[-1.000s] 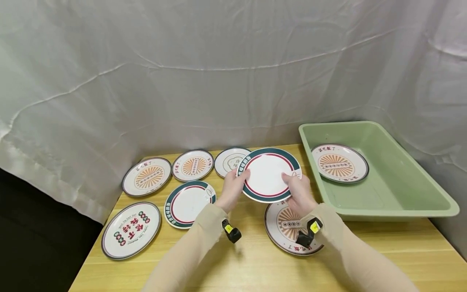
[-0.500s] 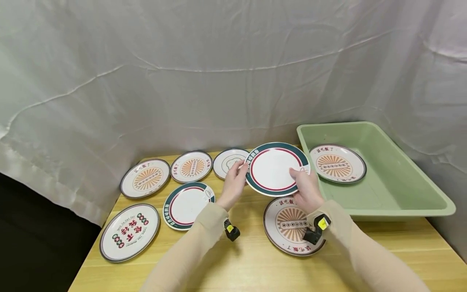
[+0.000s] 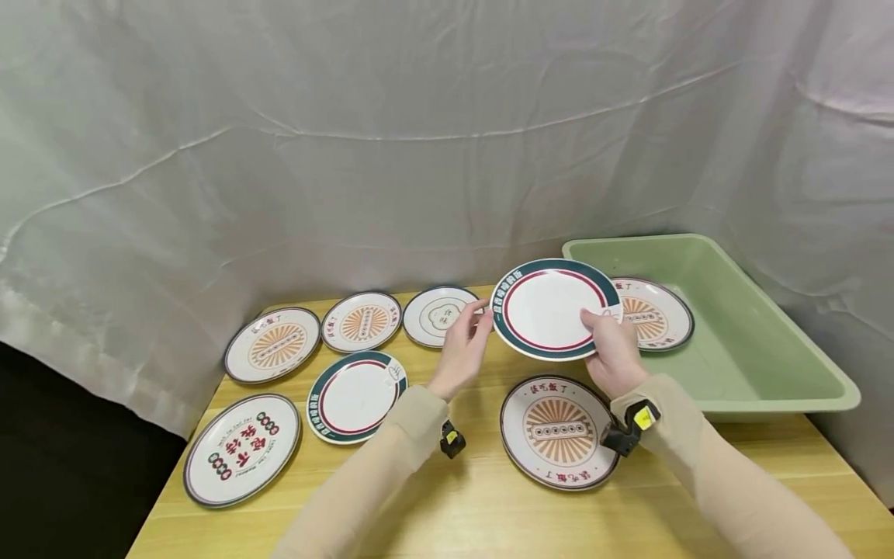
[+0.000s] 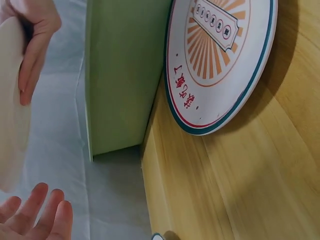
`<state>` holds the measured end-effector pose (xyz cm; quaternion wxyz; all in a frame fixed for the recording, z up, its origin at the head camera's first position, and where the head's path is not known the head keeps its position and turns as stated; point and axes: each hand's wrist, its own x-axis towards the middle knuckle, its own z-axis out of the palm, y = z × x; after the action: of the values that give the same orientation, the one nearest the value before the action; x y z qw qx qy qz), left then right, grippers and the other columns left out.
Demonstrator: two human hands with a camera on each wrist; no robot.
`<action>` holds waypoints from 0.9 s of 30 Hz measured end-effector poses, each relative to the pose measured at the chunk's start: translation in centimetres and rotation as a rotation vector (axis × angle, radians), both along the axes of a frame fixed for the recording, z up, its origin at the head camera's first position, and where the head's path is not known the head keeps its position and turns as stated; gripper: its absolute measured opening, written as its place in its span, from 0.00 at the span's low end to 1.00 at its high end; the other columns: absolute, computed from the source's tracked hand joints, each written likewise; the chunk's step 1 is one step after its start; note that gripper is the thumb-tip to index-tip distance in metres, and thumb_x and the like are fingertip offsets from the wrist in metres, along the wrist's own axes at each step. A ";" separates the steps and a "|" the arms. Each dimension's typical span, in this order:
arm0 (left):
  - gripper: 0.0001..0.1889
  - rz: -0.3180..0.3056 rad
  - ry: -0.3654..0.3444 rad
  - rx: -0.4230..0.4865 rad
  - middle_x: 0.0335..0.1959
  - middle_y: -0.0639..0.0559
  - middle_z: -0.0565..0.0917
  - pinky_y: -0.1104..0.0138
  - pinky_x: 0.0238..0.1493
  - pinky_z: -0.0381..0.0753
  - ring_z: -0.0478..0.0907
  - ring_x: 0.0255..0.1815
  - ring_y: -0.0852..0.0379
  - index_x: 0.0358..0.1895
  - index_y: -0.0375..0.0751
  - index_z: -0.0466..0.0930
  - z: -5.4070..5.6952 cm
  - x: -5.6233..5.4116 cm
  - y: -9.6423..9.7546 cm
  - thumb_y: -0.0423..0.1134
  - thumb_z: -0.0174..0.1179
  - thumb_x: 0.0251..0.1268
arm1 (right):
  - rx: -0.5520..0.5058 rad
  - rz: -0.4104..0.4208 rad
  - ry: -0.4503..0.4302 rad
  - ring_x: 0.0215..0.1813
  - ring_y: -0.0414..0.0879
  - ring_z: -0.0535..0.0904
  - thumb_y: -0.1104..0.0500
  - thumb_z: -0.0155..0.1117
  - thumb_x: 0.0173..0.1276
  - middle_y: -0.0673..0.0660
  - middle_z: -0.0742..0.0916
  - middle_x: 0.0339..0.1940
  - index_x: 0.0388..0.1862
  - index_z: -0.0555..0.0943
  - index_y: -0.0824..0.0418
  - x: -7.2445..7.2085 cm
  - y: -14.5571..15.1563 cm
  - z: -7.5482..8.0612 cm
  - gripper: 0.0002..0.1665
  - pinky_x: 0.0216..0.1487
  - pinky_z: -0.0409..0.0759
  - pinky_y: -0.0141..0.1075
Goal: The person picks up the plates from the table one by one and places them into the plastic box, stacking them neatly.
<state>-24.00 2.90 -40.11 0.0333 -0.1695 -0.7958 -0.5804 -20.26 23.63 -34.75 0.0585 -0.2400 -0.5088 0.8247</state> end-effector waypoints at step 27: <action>0.23 -0.208 0.249 -0.378 0.67 0.49 0.79 0.62 0.70 0.76 0.77 0.66 0.53 0.70 0.45 0.71 0.4 0.9 7.4 0.48 0.47 0.79 | -0.153 -0.100 0.020 0.80 0.39 0.59 0.67 0.44 0.78 0.50 0.55 0.85 0.84 0.41 0.50 -0.6 8.8 1.1 0.43 0.63 0.75 0.23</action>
<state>-23.10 10.30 -39.74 0.0388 -0.3239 -0.8582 -0.3963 -20.85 32.44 -33.66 0.0859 -0.2605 -0.4309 0.8597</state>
